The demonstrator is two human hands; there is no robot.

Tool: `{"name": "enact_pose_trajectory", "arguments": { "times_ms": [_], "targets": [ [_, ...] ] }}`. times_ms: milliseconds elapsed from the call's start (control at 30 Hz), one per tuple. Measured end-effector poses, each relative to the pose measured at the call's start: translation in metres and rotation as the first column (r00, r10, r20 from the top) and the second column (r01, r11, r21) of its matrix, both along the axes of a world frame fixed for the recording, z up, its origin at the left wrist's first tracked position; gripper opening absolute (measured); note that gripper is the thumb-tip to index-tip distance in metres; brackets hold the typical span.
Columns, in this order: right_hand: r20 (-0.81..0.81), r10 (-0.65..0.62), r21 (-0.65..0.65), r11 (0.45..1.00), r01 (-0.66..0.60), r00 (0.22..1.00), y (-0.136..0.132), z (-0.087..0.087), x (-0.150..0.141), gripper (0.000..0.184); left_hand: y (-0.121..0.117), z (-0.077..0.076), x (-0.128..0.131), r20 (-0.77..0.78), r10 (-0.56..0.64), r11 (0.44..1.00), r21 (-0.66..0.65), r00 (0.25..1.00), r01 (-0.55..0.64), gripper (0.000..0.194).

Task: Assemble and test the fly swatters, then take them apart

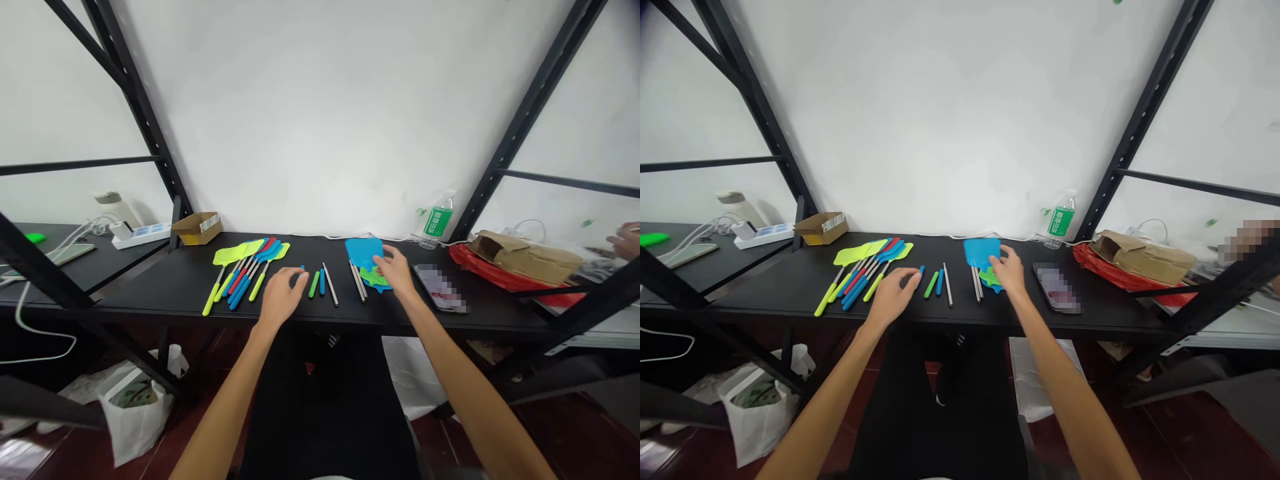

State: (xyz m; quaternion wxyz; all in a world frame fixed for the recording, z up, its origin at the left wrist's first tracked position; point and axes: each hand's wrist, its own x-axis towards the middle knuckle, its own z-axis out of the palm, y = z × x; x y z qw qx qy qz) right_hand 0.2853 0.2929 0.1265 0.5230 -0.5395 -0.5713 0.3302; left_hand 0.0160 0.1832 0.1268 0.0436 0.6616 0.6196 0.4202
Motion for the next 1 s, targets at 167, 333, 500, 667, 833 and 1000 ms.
{"name": "enact_pose_trajectory", "arguments": {
  "times_ms": [167,333,500,667,833,1000],
  "targets": [
    [0.594,-0.211,0.025,0.970,0.244,0.777,-0.001,-0.018,0.042,0.045,0.002,-0.024,-0.022,-0.194,0.019,0.992,-0.118,0.981,-0.042,0.050],
    [0.696,-0.278,0.088,0.948,0.305,0.662,-0.013,-0.029,0.027,0.034,0.003,-0.026,0.006,-0.255,-0.038,0.990,-0.142,0.966,0.001,0.050],
    [0.634,-0.305,0.172,0.952,0.254,0.711,-0.016,-0.028,0.026,0.032,0.003,-0.022,0.010,-0.270,-0.052,0.991,-0.133,0.961,0.017,0.049],
    [0.591,-0.240,0.314,0.948,0.054,0.770,-0.037,-0.026,0.020,0.027,-0.007,-0.011,-0.040,-0.364,0.159,0.984,-0.012,0.918,-0.175,0.043],
    [0.551,-0.176,0.370,0.928,-0.050,0.816,-0.061,-0.024,0.000,0.025,-0.021,-0.004,-0.084,-0.548,0.416,0.841,-0.072,0.725,-0.537,0.041],
    [0.528,-0.090,0.360,0.924,-0.126,0.845,-0.076,-0.016,-0.023,0.025,-0.023,-0.005,-0.072,-0.665,0.352,0.853,-0.062,0.658,-0.519,0.033]
  ]
}}
